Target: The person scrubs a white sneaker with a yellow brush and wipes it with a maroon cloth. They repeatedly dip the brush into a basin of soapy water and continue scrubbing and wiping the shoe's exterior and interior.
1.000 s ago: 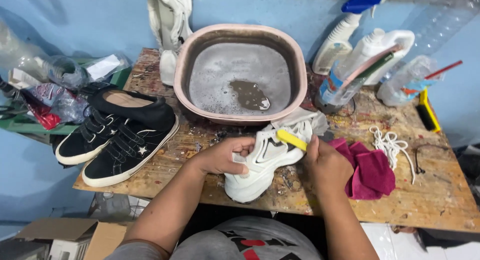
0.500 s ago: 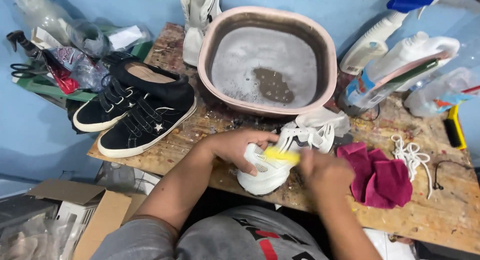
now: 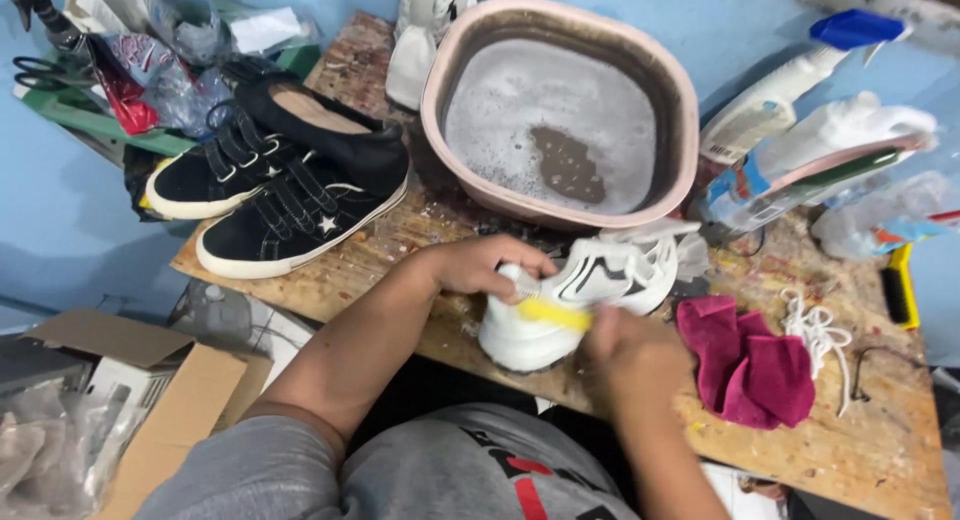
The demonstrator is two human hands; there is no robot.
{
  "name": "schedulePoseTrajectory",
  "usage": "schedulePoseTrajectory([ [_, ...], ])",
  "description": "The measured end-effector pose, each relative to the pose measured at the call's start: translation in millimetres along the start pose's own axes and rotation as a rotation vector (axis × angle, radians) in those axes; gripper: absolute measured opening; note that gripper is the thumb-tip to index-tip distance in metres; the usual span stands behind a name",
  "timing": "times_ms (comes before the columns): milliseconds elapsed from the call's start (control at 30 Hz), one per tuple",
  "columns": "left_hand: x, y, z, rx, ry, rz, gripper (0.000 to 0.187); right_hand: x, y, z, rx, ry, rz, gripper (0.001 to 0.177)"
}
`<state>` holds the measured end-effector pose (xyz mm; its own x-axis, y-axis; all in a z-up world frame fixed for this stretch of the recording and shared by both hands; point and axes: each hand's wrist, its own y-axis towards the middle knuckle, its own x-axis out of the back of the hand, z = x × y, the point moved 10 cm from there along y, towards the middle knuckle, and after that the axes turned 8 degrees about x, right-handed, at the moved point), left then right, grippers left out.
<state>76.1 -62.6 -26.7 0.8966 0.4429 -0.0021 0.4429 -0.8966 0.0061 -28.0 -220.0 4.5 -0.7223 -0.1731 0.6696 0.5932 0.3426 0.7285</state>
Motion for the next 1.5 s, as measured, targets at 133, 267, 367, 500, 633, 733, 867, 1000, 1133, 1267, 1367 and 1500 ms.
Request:
schedulePoseTrajectory([
  [133, -5, -6, -16, -0.001, -0.031, -0.042, 0.048, 5, -5, -29, -0.109, -0.198, -0.032, 0.042],
  [267, -7, -5, -15, 0.021, -0.085, -0.008, 0.053, 3, -13, -16, -0.089, -0.110, -0.023, 0.039],
  [367, -12, -4, -18, 0.034, -0.172, -0.004, 0.055, 2, -19, -36, -0.089, -0.241, -0.018, 0.041],
  [500, -5, 3, -3, 0.052, -0.242, 0.001, 0.055, 4, -12, 17, 0.018, -0.028, -0.015, 0.036],
  [633, -10, 2, -6, 0.042, -0.277, 0.020, 0.055, -7, -17, -24, 0.003, -0.316, 0.015, 0.041],
  [733, -5, 6, 4, 0.045, -0.293, 0.010, 0.053, 2, -7, -8, 0.010, -0.450, 0.009, 0.041],
  [867, -8, 2, 5, 0.086, -0.326, 0.020, 0.054, 6, 8, -22, 0.024, -0.276, 0.052, 0.041],
  [1000, -5, 0, -9, 0.032, -0.293, -0.033, 0.055, 4, 14, -110, -0.202, -0.272, 0.026, 0.046],
  [1133, -6, -2, -7, 0.017, -0.252, -0.037, 0.055, 40, 75, -102, -0.331, -0.141, 0.096, 0.051],
  [1267, -7, -4, -14, -0.029, -0.092, -0.041, 0.050, 33, 98, -111, -0.476, 0.115, 0.258, 0.027],
  [1367, -9, -6, -30, -0.046, -0.087, -0.057, 0.052, 26, 97, -117, -0.391, 0.037, 0.265, 0.024],
  [1500, -10, -7, -31, -0.033, -0.071, -0.050, 0.052, 20, 119, -72, -0.102, -0.243, 0.286, 0.011],
])
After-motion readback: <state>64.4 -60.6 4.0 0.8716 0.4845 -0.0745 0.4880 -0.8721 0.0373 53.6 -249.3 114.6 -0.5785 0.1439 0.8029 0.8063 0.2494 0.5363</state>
